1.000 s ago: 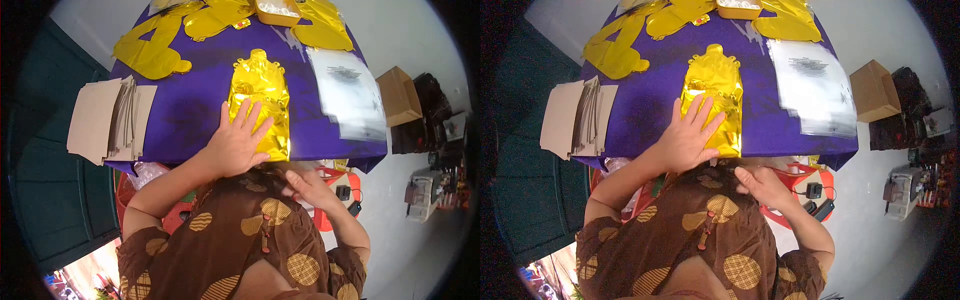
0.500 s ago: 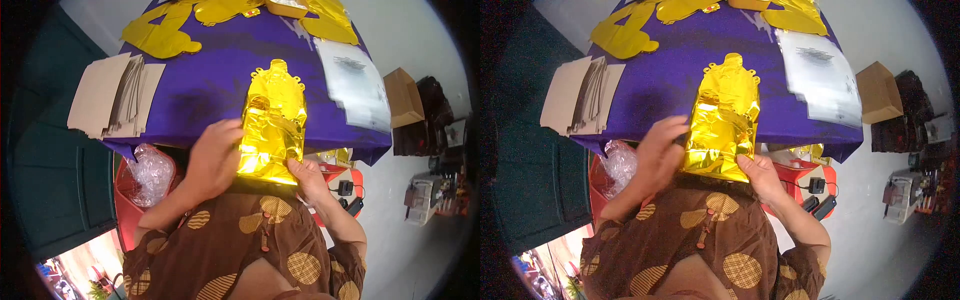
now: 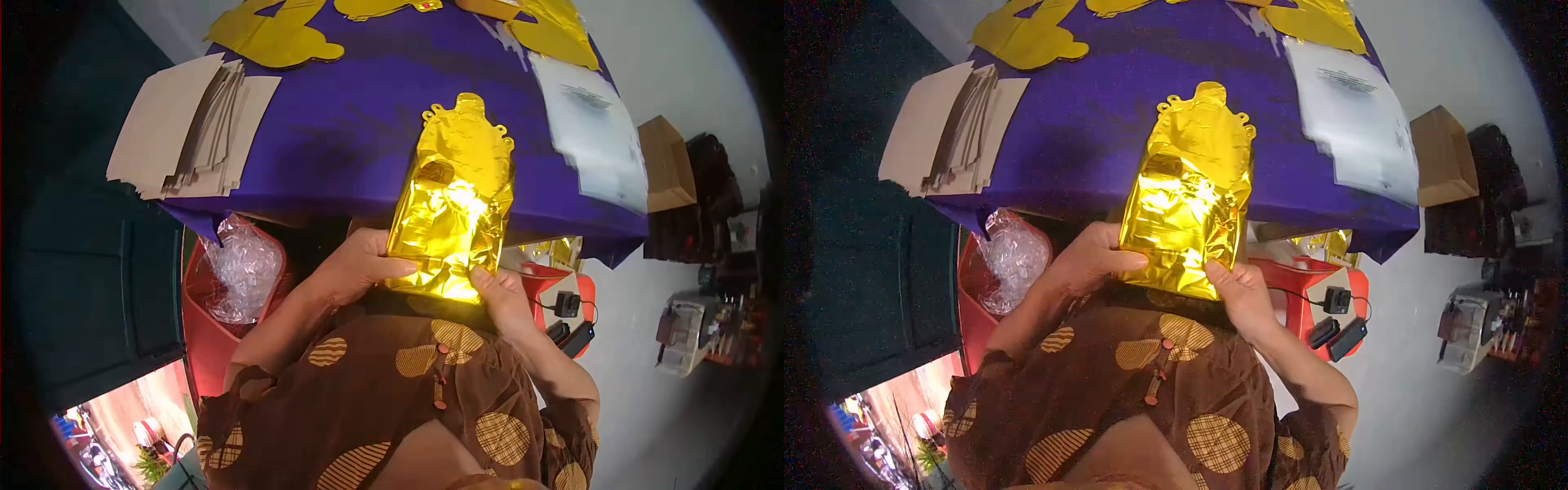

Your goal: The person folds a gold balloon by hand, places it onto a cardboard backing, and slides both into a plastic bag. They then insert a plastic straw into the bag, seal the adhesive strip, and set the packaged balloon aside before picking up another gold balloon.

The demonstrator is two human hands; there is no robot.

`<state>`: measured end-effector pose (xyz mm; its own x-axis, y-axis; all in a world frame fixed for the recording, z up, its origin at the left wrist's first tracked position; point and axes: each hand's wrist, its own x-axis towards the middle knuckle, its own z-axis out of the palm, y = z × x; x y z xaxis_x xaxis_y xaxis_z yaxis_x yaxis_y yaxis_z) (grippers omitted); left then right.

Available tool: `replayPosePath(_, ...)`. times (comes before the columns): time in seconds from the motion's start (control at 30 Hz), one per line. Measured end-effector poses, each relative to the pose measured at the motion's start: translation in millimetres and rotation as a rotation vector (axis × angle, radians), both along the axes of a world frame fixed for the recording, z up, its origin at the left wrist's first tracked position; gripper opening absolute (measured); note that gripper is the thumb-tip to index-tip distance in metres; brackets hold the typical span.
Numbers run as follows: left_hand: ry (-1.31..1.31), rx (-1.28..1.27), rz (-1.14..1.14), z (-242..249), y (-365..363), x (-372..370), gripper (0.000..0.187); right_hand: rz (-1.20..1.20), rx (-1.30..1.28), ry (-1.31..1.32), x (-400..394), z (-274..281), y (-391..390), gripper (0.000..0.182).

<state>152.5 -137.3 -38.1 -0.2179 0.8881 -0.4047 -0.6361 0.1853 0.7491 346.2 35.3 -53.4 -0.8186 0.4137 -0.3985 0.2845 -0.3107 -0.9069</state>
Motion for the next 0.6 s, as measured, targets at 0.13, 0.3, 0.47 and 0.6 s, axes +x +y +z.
replayPosePath(0.13,-0.004,-0.021,0.005,-13.0,-3.5,-2.0,0.036,-0.016,-0.104,0.011,-1.1,-3.1,1.4,0.029)
replayPosePath(0.3,-0.045,-0.012,-0.024,-17.4,-8.6,-6.1,0.034,-0.138,-0.380,0.143,-13.4,8.6,29.7,0.036)
replayPosePath(0.47,-0.028,-0.001,-0.060,-29.0,-7.0,-5.7,0.033,-0.092,-0.279,0.210,-27.9,5.1,48.1,0.033)
replayPosePath(0.6,-0.027,0.004,-0.075,-28.6,-7.0,-6.4,0.033,-0.096,-0.264,0.255,-34.6,0.7,49.7,0.025)
